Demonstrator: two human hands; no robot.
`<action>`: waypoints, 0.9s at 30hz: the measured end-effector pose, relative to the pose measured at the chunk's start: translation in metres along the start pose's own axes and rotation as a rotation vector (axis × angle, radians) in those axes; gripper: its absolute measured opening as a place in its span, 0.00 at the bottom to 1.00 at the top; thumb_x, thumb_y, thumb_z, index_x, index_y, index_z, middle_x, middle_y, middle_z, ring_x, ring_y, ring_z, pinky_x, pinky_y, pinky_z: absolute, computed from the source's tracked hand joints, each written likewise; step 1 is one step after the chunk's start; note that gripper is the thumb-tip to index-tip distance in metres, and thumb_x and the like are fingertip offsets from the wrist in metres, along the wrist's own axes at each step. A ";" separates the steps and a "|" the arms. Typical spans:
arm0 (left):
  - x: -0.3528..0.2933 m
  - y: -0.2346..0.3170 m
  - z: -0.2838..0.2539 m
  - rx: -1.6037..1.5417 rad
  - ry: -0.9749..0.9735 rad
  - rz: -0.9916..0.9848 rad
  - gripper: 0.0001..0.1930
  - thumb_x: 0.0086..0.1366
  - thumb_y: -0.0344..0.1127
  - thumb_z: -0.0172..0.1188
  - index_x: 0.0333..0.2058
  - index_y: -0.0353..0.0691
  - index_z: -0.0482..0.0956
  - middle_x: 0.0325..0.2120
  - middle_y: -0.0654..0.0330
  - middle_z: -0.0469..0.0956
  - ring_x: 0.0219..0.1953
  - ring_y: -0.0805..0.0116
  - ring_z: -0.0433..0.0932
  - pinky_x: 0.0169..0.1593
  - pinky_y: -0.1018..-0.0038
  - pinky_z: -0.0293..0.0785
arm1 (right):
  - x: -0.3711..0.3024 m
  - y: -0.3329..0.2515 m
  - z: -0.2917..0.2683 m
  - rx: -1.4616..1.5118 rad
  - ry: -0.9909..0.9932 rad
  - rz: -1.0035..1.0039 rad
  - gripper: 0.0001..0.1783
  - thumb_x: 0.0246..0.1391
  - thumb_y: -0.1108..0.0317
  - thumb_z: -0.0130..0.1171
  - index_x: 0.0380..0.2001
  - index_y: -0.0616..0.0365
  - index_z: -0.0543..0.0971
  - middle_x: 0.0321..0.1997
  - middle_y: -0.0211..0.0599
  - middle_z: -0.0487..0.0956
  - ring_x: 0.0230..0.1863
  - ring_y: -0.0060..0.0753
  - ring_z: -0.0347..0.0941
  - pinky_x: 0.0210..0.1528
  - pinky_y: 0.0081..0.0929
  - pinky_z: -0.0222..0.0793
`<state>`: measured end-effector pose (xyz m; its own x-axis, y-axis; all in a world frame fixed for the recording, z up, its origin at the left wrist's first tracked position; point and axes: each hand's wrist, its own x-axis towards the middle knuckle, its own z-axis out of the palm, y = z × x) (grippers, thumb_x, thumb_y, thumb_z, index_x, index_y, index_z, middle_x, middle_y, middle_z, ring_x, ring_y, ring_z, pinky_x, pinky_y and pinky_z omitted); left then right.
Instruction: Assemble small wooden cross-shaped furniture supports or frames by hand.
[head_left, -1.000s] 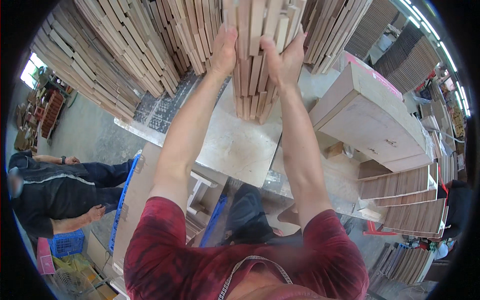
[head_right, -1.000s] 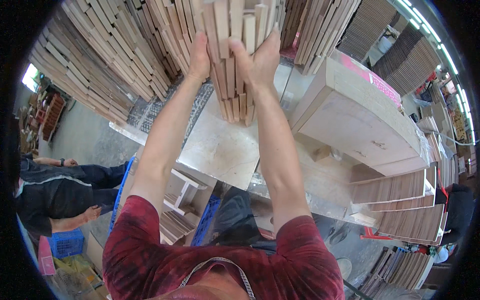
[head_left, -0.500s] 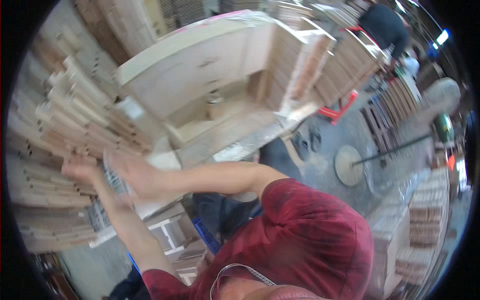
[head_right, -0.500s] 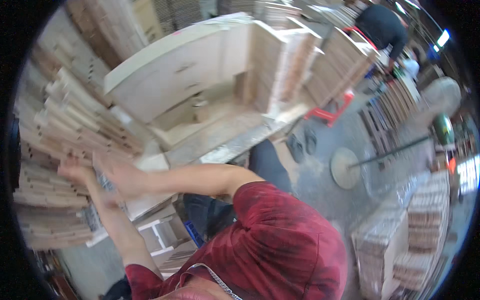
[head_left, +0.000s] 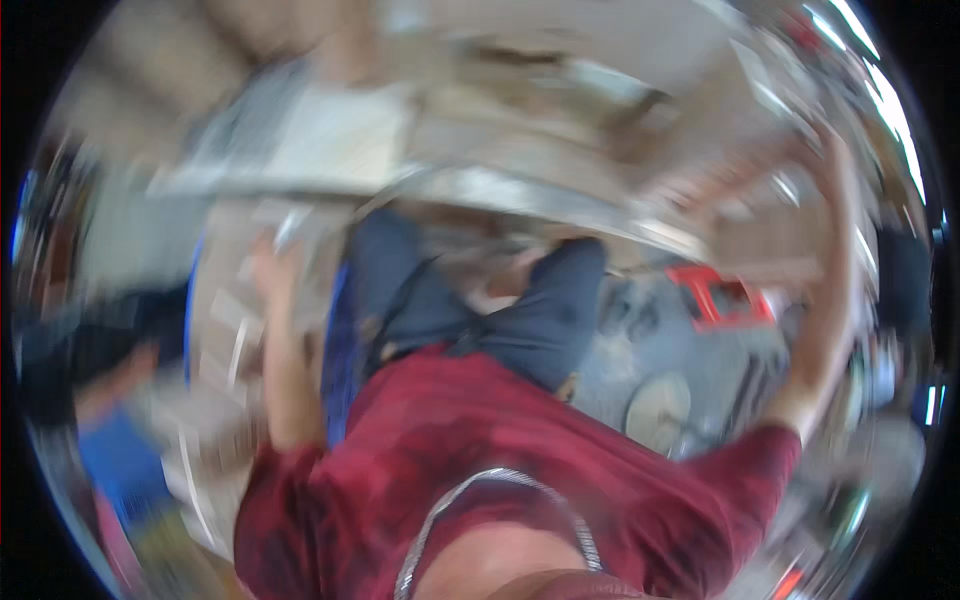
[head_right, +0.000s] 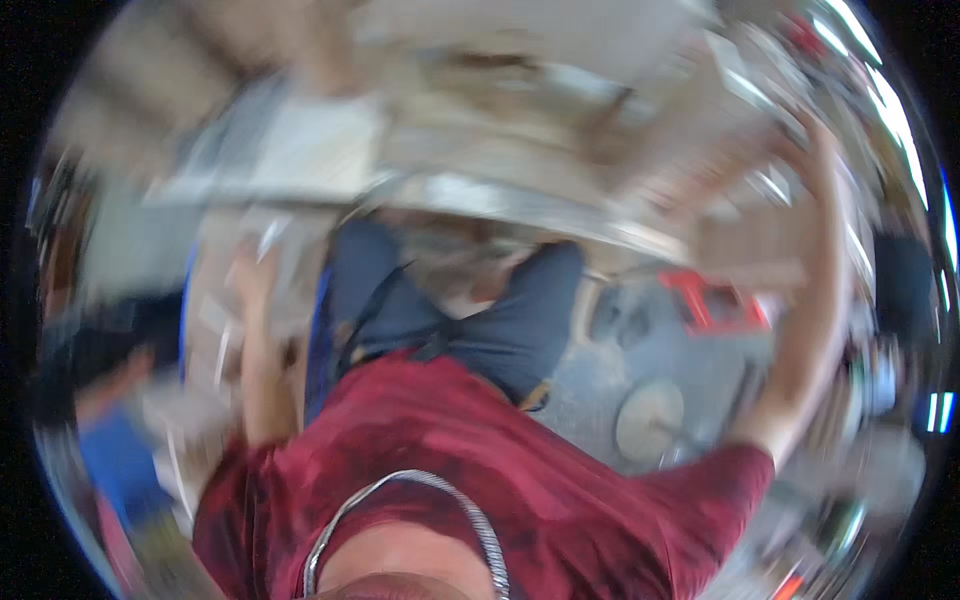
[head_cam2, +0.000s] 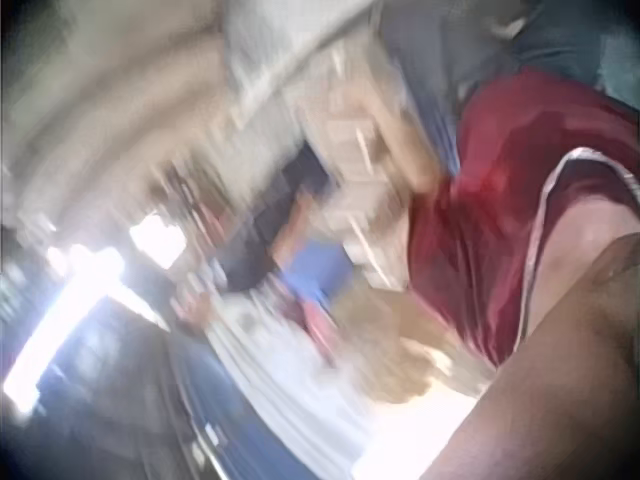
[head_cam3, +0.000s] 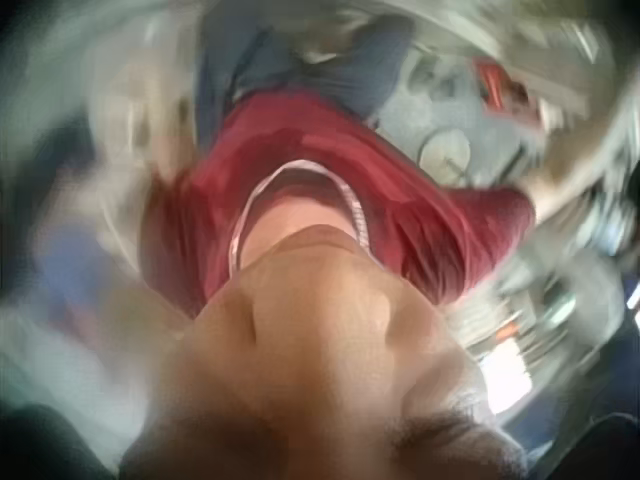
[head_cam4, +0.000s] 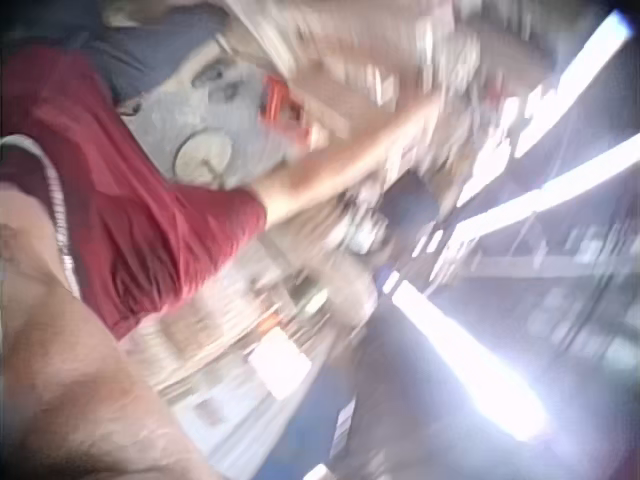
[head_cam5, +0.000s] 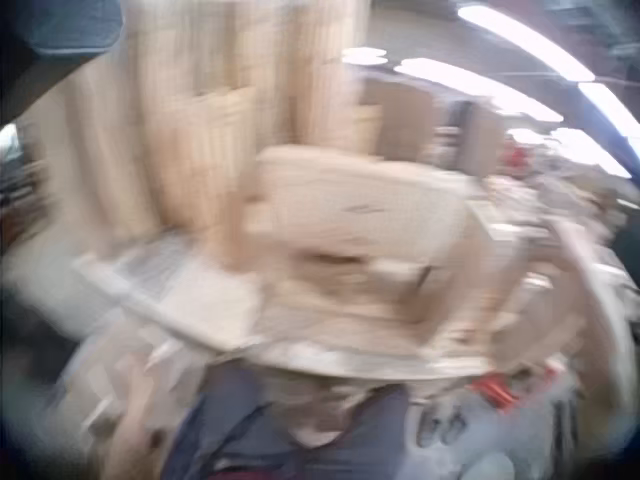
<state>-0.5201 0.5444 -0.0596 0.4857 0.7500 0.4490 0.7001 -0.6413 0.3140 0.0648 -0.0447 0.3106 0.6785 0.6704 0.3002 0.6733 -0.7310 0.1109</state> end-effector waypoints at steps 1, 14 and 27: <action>0.002 0.021 -0.006 0.081 -0.152 -0.180 0.27 0.54 0.48 0.69 0.48 0.37 0.78 0.44 0.45 0.81 0.48 0.44 0.79 0.50 0.55 0.76 | -0.009 0.039 0.007 -0.036 0.041 0.011 0.28 0.51 0.64 0.67 0.54 0.65 0.78 0.52 0.57 0.80 0.53 0.50 0.78 0.54 0.41 0.72; 0.025 -0.013 0.016 0.469 -0.628 -0.498 0.15 0.65 0.37 0.54 0.46 0.43 0.85 0.49 0.52 0.82 0.53 0.55 0.81 0.61 0.57 0.69 | -0.004 0.016 -0.042 0.102 -0.029 0.143 0.12 0.56 0.65 0.65 0.37 0.62 0.79 0.34 0.40 0.82 0.33 0.34 0.74 0.41 0.35 0.67; 0.044 0.054 -0.104 -0.975 0.002 -0.484 0.08 0.66 0.35 0.63 0.41 0.40 0.85 0.34 0.63 0.84 0.34 0.76 0.79 0.38 0.76 0.74 | -0.147 -0.375 0.187 1.638 -0.426 0.363 0.10 0.61 0.64 0.61 0.38 0.60 0.81 0.33 0.31 0.83 0.34 0.19 0.75 0.38 0.19 0.69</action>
<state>-0.5151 0.5259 0.0639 0.2683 0.9581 0.1001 0.1003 -0.1311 0.9863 -0.2324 0.1551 0.0475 0.6929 0.6953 -0.1911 -0.1265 -0.1437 -0.9815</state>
